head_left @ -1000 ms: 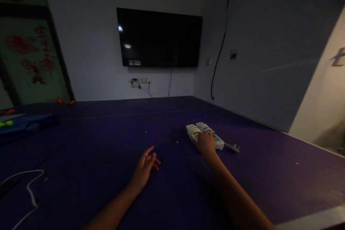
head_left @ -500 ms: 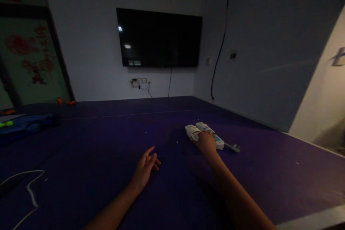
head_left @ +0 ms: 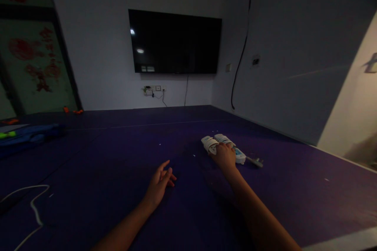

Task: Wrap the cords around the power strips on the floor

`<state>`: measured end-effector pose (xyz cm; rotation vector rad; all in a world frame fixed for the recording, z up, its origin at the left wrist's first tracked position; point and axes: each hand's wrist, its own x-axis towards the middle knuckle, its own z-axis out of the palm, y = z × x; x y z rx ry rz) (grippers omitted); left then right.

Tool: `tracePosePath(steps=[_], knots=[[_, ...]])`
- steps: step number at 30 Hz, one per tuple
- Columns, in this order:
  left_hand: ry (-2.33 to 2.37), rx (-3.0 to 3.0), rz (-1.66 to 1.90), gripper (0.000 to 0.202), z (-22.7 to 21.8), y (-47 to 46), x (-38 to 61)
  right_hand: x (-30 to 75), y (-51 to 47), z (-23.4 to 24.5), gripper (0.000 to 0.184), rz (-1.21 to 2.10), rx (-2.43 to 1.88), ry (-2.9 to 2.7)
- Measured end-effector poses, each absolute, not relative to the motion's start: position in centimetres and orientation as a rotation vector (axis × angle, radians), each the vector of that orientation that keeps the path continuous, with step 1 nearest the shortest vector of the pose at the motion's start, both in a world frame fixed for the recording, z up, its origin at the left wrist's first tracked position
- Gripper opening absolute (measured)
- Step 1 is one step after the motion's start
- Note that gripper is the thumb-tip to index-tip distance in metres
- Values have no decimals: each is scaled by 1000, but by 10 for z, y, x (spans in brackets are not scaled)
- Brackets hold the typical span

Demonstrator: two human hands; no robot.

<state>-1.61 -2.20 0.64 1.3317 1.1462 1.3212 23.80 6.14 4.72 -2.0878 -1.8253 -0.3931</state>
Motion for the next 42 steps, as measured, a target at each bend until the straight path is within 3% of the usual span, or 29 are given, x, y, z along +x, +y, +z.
tracePosePath(steps=[12, 24, 30, 42], knots=[[1140, 1321, 1327, 77, 7, -22, -16, 224, 57, 54, 39, -446, -1832, -1761], [834, 1087, 1420, 66, -1, -32, -22, 98, -17, 19, 50, -32, -483, -2353], [896, 1020, 1406, 53, 7, -33, -18, 94, -15, 9, 57, 129, -479, -2307], [874, 1087, 1400, 52, 6, -30, -15, 102, -11, 18, 52, 175, -405, -2386]])
